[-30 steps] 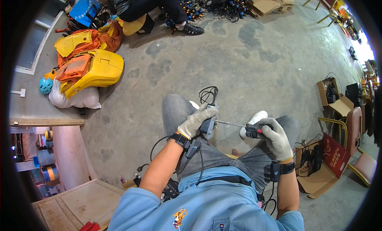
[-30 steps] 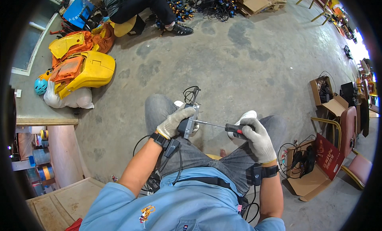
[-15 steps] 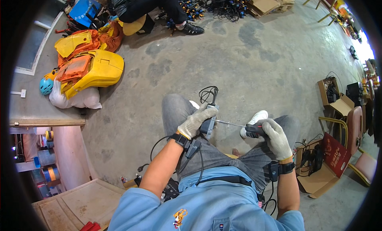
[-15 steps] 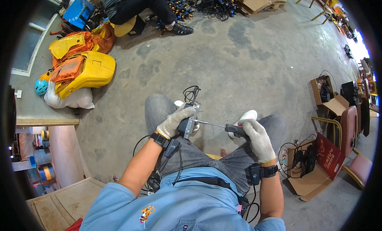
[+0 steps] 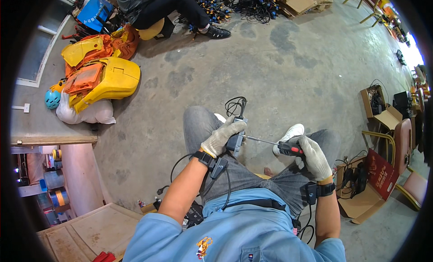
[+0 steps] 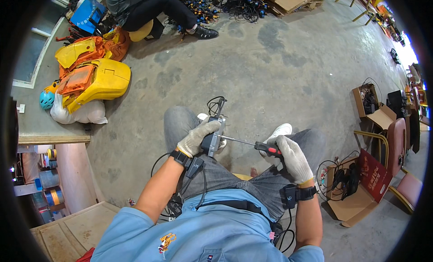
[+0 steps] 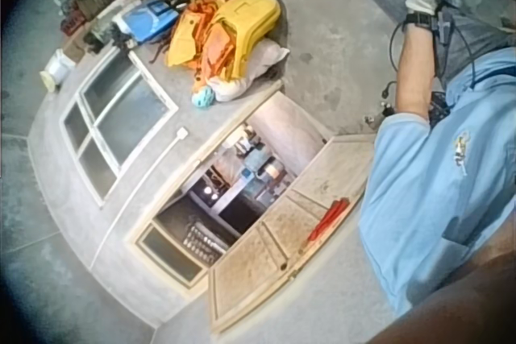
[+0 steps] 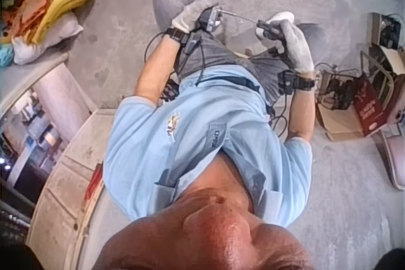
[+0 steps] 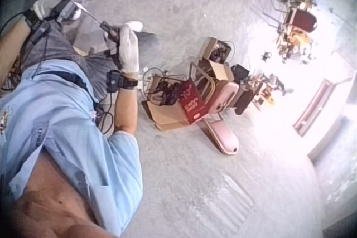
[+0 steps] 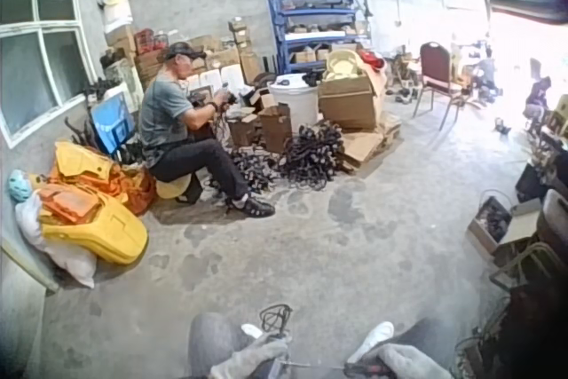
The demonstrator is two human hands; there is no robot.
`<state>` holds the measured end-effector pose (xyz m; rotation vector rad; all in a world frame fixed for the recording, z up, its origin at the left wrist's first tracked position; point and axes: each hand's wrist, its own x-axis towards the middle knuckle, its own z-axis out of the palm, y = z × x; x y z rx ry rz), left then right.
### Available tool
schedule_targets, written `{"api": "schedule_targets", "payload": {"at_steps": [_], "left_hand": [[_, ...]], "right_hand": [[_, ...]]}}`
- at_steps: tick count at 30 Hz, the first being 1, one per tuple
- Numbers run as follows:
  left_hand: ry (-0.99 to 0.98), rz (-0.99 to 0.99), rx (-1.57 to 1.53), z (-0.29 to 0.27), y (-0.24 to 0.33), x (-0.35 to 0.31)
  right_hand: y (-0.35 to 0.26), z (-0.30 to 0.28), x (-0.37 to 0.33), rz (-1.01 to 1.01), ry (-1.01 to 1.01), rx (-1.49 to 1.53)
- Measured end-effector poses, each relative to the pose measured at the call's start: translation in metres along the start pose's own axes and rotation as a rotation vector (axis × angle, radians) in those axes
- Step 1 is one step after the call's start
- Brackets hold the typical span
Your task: The person uses a screwdriver to remove screws from the casing of a small grey electronic device and then opens the housing to reveal internal circuit boards and wiring.
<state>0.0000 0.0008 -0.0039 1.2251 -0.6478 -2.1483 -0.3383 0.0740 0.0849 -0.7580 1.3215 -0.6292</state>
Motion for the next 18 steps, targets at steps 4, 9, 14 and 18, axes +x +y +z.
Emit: {"api": "schedule_targets", "payload": {"at_steps": [4, 9, 14, 18], "left_hand": [[0.012, -0.002, 0.006, 0.001, 0.0, 0.0], [0.008, 0.004, 0.022, 0.001, 0.0, 0.001], [0.007, 0.033, 0.08, 0.001, 0.001, -0.001], [-0.012, 0.016, 0.065, 0.002, 0.003, -0.002]], "right_hand": [[0.023, 0.002, 0.009, -0.115, 0.086, 0.039], [0.028, -0.005, 0.007, -0.195, 0.084, -0.022], [0.027, -0.007, 0.007, -0.166, 0.041, 0.049], [0.037, -0.017, 0.01, -0.188, 0.014, 0.174]]}}
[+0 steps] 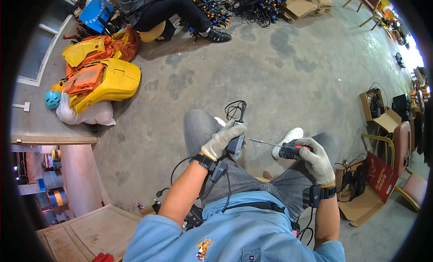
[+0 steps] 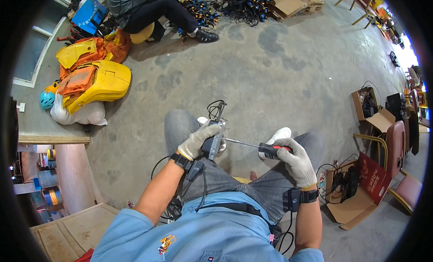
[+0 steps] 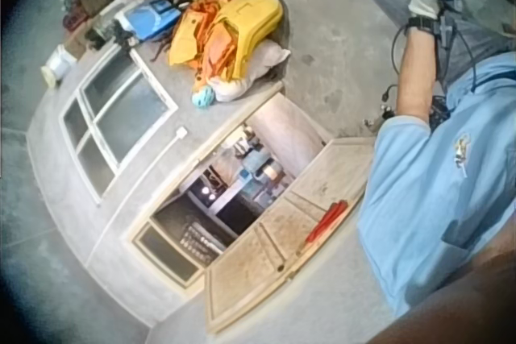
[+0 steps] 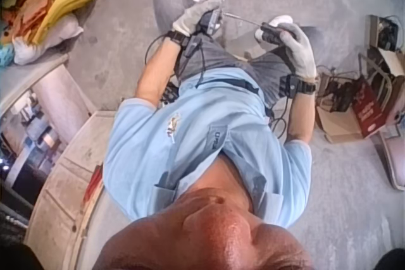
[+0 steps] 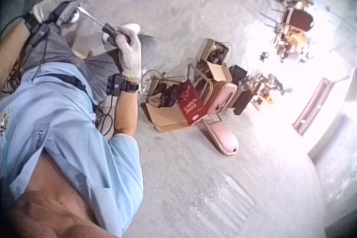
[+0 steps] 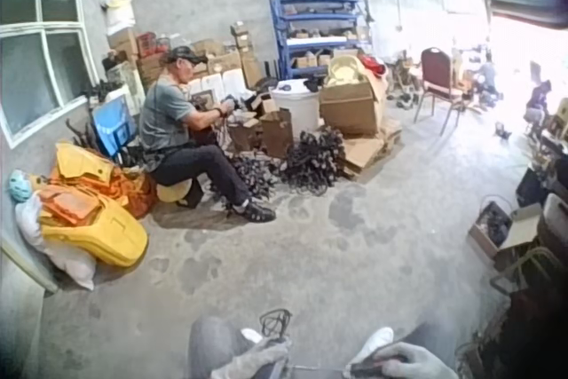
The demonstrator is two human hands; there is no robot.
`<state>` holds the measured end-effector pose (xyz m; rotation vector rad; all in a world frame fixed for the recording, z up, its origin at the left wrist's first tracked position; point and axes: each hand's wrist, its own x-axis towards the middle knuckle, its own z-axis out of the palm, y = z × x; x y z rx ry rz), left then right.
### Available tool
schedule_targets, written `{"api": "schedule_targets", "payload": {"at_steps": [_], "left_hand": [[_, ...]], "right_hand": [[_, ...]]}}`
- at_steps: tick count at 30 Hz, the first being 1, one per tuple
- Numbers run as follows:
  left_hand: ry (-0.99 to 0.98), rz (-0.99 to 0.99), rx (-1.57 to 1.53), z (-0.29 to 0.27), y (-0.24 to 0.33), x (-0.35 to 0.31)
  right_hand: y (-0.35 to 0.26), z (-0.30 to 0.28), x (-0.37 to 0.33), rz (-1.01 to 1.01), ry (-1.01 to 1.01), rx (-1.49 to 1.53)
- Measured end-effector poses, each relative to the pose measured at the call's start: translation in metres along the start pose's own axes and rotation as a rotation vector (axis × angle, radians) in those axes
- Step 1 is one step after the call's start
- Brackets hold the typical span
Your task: The person uses a screwdriver to remove screws from the casing of a small grey electronic device and then opens the housing to reveal internal circuit boards and wiring.
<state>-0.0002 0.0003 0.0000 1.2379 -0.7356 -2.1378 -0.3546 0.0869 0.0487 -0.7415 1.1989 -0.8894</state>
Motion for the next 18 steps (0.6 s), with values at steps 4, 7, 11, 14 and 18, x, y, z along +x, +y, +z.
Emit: {"api": "schedule_targets", "payload": {"at_steps": [4, 7, 11, 14, 18], "left_hand": [[0.021, -0.014, -0.004, 0.004, 0.002, -0.003], [0.013, 0.003, 0.002, 0.01, 0.006, -0.003], [0.016, 0.015, 0.031, 0.008, 0.006, -0.001], [0.007, 0.005, 0.039, 0.007, 0.008, -0.003], [0.019, 0.071, 0.081, 0.002, -0.005, 0.007]], "right_hand": [[-0.001, 0.0, -0.002, 0.073, 0.12, 0.227], [0.003, -0.009, 0.003, 0.084, -0.001, 0.393], [-0.024, 0.021, 0.014, 0.078, -0.143, 0.202], [-0.031, 0.053, 0.025, 0.123, -0.138, 0.225], [-0.003, 0.063, 0.055, 0.122, -0.16, 0.239]]}}
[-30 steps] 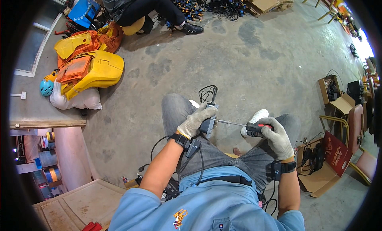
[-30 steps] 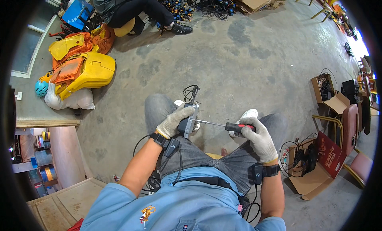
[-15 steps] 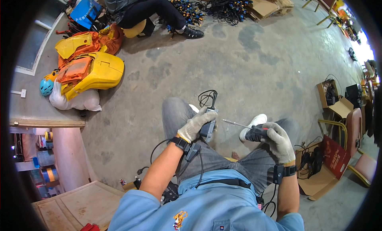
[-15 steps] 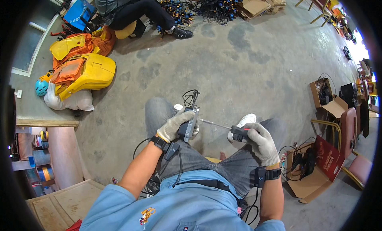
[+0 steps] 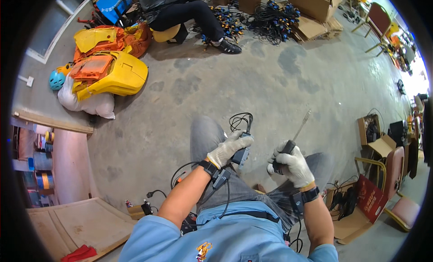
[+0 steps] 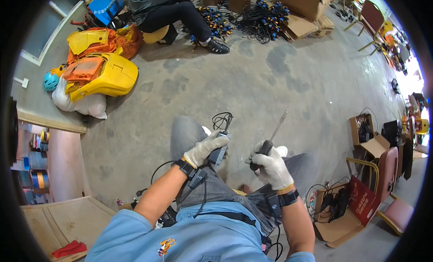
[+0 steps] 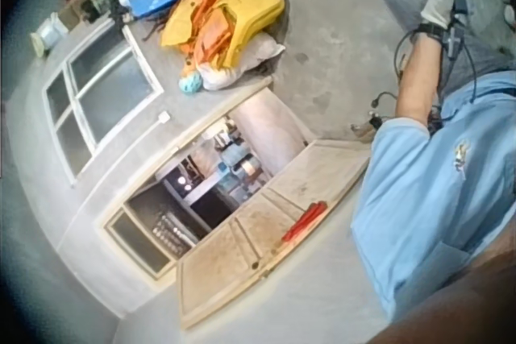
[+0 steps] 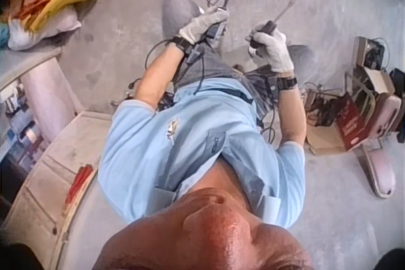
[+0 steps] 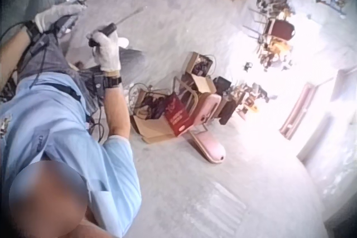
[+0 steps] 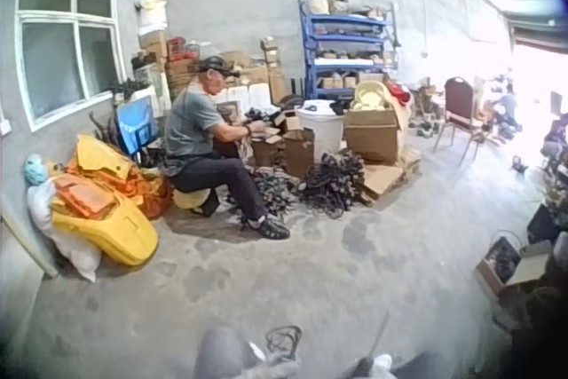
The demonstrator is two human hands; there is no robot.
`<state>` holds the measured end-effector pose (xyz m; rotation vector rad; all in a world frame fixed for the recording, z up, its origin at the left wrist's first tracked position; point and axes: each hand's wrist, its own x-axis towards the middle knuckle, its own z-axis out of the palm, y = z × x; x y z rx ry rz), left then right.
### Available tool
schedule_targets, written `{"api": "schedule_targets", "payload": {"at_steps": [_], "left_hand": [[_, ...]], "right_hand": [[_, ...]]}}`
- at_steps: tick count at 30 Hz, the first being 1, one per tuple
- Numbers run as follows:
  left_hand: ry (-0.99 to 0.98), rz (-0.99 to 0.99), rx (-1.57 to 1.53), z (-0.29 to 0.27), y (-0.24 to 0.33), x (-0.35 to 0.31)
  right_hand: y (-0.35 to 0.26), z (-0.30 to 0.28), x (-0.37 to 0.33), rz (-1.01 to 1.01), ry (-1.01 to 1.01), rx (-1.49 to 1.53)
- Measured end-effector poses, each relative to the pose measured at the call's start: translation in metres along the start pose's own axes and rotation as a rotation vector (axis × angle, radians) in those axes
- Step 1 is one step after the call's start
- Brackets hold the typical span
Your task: The person uses a screwdriver to remove screws from the casing of a small grey electronic device and then opens the housing to reveal internal circuit boards and wiring.
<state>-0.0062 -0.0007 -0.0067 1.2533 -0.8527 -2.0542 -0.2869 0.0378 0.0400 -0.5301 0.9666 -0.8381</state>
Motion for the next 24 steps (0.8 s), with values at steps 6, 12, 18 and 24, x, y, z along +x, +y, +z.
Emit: {"api": "schedule_targets", "payload": {"at_steps": [6, 12, 18, 24], "left_hand": [[0.002, -0.005, 0.078, 0.005, 0.012, -0.006], [0.057, 0.065, 0.153, -0.002, 0.003, -0.004], [0.046, 0.119, 0.272, 0.0, 0.002, 0.002], [0.048, 0.116, 0.234, 0.006, 0.019, -0.004]], "right_hand": [[0.007, 0.053, 0.017, 0.051, 0.122, -0.339], [0.006, 0.085, 0.022, 0.059, 0.105, -0.475], [0.01, 0.085, 0.025, 0.106, 0.186, -0.565], [0.01, 0.077, 0.027, 0.15, 0.174, -0.513]]}}
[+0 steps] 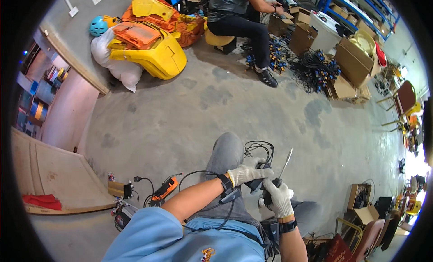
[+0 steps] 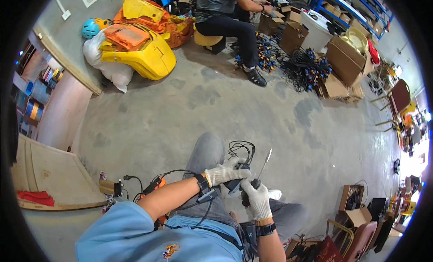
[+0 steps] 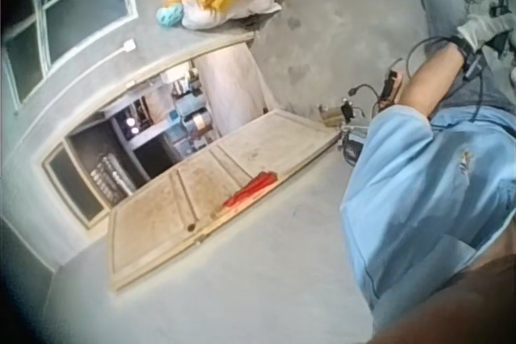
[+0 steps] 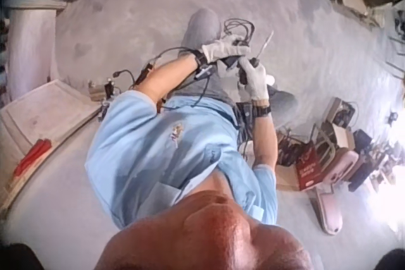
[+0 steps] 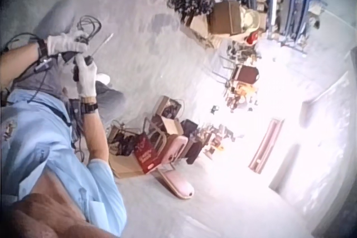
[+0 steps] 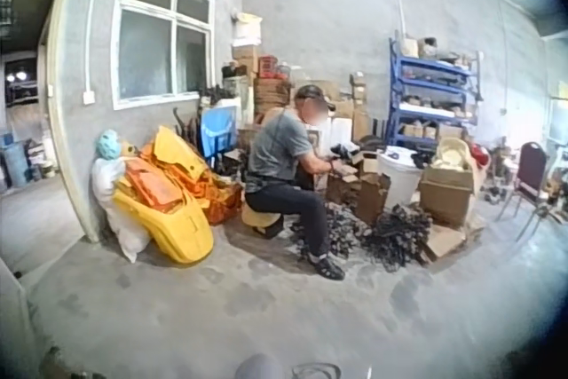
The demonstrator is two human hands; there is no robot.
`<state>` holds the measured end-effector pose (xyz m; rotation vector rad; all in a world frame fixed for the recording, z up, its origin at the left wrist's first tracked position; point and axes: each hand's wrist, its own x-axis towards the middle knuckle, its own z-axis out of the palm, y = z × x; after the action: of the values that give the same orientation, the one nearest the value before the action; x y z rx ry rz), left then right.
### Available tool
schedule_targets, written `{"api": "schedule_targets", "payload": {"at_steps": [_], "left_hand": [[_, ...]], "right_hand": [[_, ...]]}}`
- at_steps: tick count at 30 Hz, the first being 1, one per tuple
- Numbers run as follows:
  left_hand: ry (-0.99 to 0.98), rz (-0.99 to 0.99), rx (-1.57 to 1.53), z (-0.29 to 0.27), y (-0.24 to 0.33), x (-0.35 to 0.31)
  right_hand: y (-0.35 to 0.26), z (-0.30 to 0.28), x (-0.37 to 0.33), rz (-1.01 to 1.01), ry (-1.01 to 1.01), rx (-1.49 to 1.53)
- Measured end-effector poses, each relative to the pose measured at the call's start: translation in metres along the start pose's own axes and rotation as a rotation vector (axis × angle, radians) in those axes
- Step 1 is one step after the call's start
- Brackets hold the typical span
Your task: The person uses a screwdriver to remove screws from the casing of a small grey electronic device and then opens the housing to reveal internal circuit boards and wiring.
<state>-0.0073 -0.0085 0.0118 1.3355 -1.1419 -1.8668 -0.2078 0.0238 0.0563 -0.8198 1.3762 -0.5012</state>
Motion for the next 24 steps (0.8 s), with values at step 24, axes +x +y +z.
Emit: {"api": "schedule_targets", "payload": {"at_steps": [24], "left_hand": [[0.11, -0.067, -0.28, 0.003, -0.001, -0.008]], "right_hand": [[0.072, -0.066, 0.045, -0.08, 0.098, 0.193]]}}
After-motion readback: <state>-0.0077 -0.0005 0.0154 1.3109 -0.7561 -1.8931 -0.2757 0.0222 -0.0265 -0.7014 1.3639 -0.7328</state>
